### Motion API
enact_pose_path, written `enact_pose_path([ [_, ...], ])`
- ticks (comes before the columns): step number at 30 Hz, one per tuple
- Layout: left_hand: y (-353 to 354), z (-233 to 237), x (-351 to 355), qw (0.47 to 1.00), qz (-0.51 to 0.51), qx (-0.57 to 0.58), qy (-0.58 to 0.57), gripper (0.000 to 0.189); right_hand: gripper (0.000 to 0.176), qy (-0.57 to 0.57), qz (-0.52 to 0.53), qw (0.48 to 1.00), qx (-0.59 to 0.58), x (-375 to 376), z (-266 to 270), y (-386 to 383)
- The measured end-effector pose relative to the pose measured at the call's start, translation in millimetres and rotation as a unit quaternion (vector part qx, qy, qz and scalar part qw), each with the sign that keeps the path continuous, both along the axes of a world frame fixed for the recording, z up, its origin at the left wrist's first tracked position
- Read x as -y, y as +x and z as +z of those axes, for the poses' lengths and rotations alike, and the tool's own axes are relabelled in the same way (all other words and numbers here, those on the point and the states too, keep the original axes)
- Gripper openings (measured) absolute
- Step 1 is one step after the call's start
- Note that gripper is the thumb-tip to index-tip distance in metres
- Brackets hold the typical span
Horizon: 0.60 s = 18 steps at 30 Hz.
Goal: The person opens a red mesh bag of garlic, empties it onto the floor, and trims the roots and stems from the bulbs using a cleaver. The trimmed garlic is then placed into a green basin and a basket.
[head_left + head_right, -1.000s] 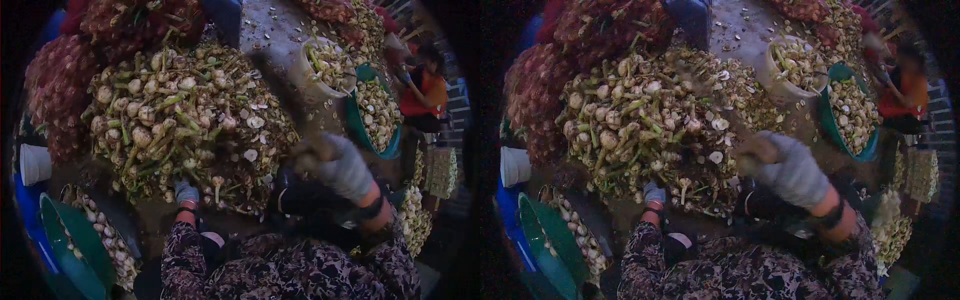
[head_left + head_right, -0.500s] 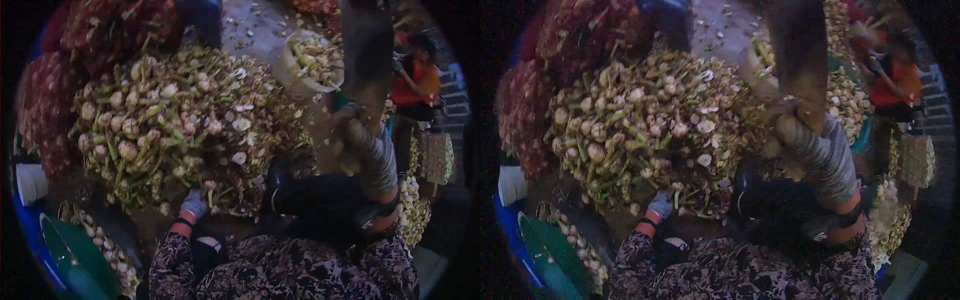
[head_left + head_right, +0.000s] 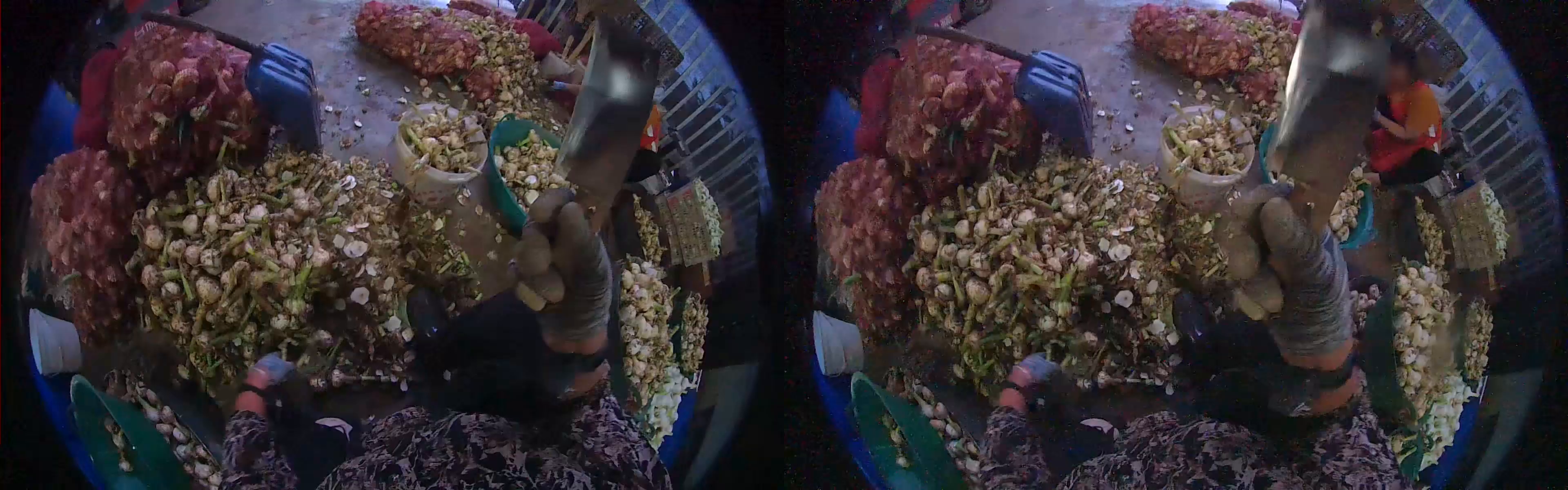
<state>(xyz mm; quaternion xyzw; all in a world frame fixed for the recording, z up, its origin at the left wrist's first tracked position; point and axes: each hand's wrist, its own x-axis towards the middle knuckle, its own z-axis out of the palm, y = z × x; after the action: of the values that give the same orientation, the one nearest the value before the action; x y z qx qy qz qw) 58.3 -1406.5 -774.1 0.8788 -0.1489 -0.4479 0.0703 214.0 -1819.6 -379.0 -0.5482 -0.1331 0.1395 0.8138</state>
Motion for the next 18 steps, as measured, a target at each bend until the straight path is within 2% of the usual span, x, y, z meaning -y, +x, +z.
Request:
enact_pose_path([
  [1, -1.2, 17.6, -9.3, 1.0, 0.002, 0.008, 0.003, 0.041, 0.034, 0.003, 0.002, 1.0, 0.008, -0.4, -0.4, -2.0],
  [2, -2.7, 37.4, -17.4, 0.988, 0.089, 0.079, -0.098, 0.035, 0.031, 0.05, -0.019, 0.999, -0.001, -3.2, -1.6, -3.3],
  [3, -4.5, 58.9, -22.1, 0.954, 0.17, 0.146, -0.197, 0.03, 0.029, 0.097, -0.04, 0.994, -0.014, -4.7, -4.4, -2.7],
  [4, -0.2, 89.2, -11.3, 0.955, 0.169, 0.151, -0.194, 0.03, 0.029, 0.101, -0.039, 0.994, -0.01, -3.6, -11.8, 1.3],
  [5, 12.0, 126.0, 17.2, 0.807, 0.487, -0.029, -0.332, 0.027, 0.029, 0.136, -0.027, 0.99, -0.029, -1.9, -21.6, 7.7],
  [6, 25.3, 152.8, 46.1, 0.518, 0.72, -0.202, -0.415, 0.025, 0.029, 0.17, -0.014, 0.984, -0.049, -1.6, -27.3, 12.7],
  [7, 36.5, 167.9, 70.5, 0.52, 0.721, -0.2, -0.412, 0.025, 0.029, 0.174, -0.014, 0.983, -0.05, -4.2, -26.1, 13.2],
  [9, 60.9, 187.5, 115.2, 0.442, 0.727, -0.182, -0.493, 0.025, 0.026, 0.108, -0.084, 0.98, -0.142, -7.5, -21.3, 11.7],
  [10, 76.8, 189.0, 132.6, 0.444, 0.726, -0.181, -0.494, 0.025, 0.026, 0.11, -0.085, 0.98, -0.141, -3.5, -23.4, 13.4],
  [12, 111.3, 181.1, 164.3, 0.407, 0.682, -0.244, -0.556, 0.023, 0.027, 0.114, -0.071, 0.971, -0.2, 6.0, -28.7, 15.6],
  [14, 153.4, 170.3, 192.1, 0.545, 0.601, -0.175, -0.558, 0.02, 0.027, 0.128, -0.065, 0.969, -0.201, 16.7, -28.1, 17.3],
  [18, 261.2, 173.6, 240.6, 0.481, 0.546, -0.19, -0.659, 0.024, 0.027, 0.164, -0.053, 0.963, -0.205, 44.4, -35.5, 19.5],
])
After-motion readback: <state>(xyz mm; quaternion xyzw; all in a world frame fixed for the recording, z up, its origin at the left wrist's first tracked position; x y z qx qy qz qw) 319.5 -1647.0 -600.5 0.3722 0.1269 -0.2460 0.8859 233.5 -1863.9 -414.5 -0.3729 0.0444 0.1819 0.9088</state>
